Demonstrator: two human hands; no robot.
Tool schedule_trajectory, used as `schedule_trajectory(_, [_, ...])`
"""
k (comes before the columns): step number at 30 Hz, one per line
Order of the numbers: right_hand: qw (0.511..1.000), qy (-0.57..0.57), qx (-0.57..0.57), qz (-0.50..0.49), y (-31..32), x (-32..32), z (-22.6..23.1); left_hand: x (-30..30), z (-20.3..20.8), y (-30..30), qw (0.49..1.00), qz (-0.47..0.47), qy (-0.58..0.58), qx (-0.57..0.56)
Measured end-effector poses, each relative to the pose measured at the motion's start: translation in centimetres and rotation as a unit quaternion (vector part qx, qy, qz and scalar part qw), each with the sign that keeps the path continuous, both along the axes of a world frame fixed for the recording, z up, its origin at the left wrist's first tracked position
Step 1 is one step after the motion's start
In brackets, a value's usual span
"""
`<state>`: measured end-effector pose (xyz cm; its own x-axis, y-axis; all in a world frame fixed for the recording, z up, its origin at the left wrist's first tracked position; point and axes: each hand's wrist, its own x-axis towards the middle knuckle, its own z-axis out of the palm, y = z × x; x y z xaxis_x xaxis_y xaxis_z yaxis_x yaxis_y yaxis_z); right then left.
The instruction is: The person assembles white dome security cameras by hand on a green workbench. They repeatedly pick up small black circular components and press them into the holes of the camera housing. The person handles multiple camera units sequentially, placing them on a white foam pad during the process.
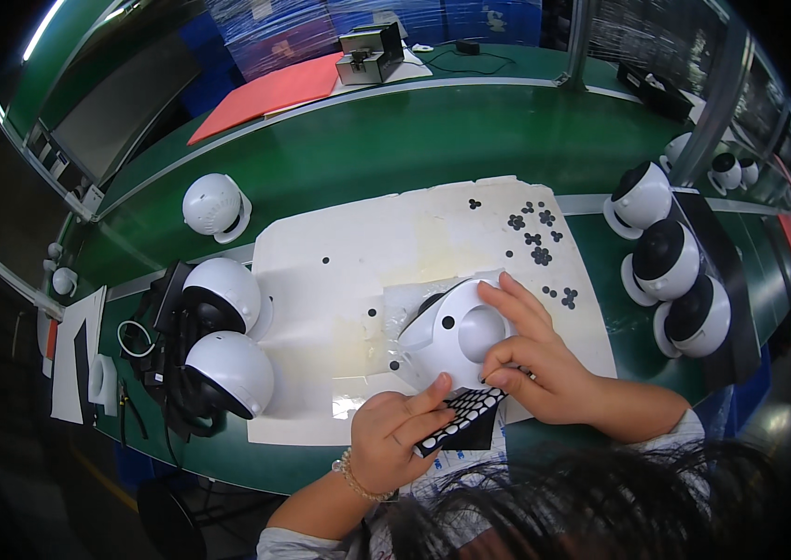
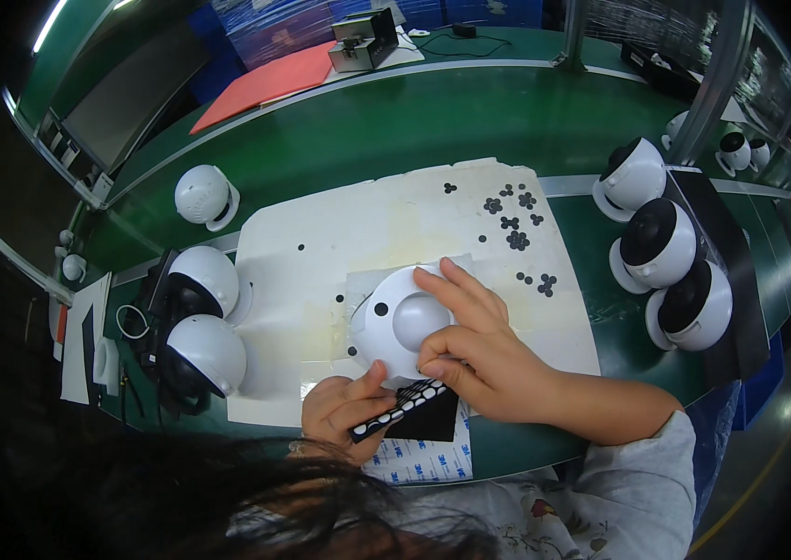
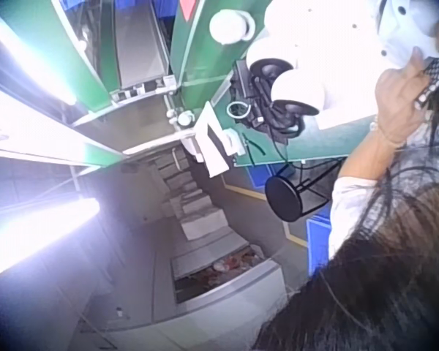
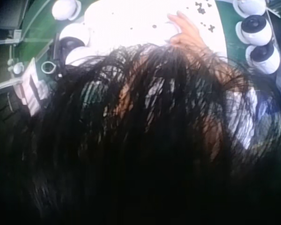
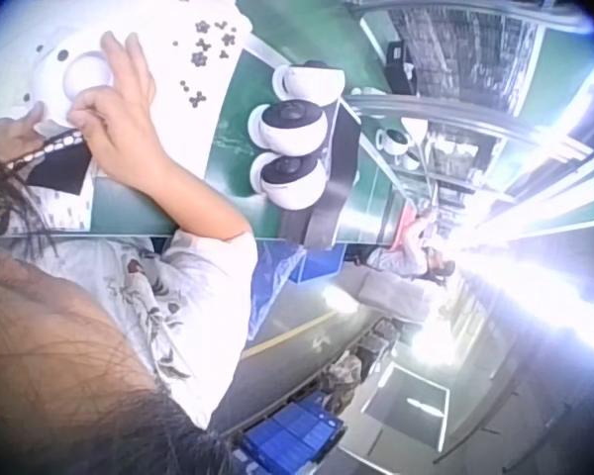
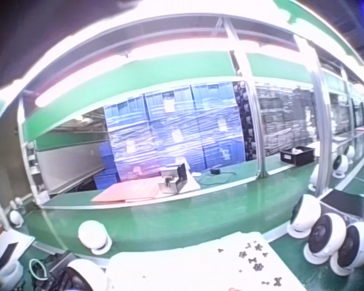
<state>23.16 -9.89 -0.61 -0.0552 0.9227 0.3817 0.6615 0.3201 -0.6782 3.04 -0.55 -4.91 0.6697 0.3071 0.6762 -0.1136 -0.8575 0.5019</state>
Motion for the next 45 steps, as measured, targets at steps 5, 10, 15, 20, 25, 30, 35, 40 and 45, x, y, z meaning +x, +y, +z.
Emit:
schedule_trajectory(5, [0.995, -0.082, 0.049, -0.025, -0.5, 0.2, -0.2, 0.1, -0.1, -0.1, 1.000, 0.006, -0.003, 0.003])
schedule_trajectory(10, [0.964, -0.145, 0.183, -0.126, -1.6, -0.4, -1.0, 0.1, 0.0, -0.2, 1.000, 0.018, -0.004, 0.005])
schedule_trajectory(15, [0.970, -0.137, 0.202, 0.001, -0.8, -2.6, 0.8, 0.2, 0.7, -0.2, 0.999, 0.021, 0.026, 0.018])
schedule_trajectory(20, [0.941, -0.190, 0.272, 0.065, -0.5, -3.0, -0.5, -0.1, 0.8, -0.3, 0.999, 0.022, 0.041, 0.001])
schedule_trajectory(25, [0.987, -0.058, 0.148, -0.010, -1.4, -0.2, -0.9, 0.1, 0.0, -0.3, 0.999, 0.031, 0.004, 0.025])
schedule_trajectory(30, [0.994, 0.067, 0.034, -0.085, -0.9, 1.9, -1.6, 0.1, 0.1, -0.4, 1.000, 0.022, 0.003, 0.006])
schedule_trajectory(35, [0.994, 0.069, 0.030, -0.078, -0.9, 1.9, -1.5, 0.2, 0.1, -0.3, 1.000, 0.027, 0.001, 0.006])
schedule_trajectory(40, [0.994, 0.052, 0.042, -0.083, -0.9, 1.9, -1.5, 0.1, 0.2, -0.4, 0.999, 0.033, 0.010, 0.006])
schedule_trajectory(45, [0.980, -0.126, 0.117, -0.104, -1.7, 2.6, -2.0, 0.2, 0.2, -0.6, 0.999, 0.038, 0.004, 0.006])
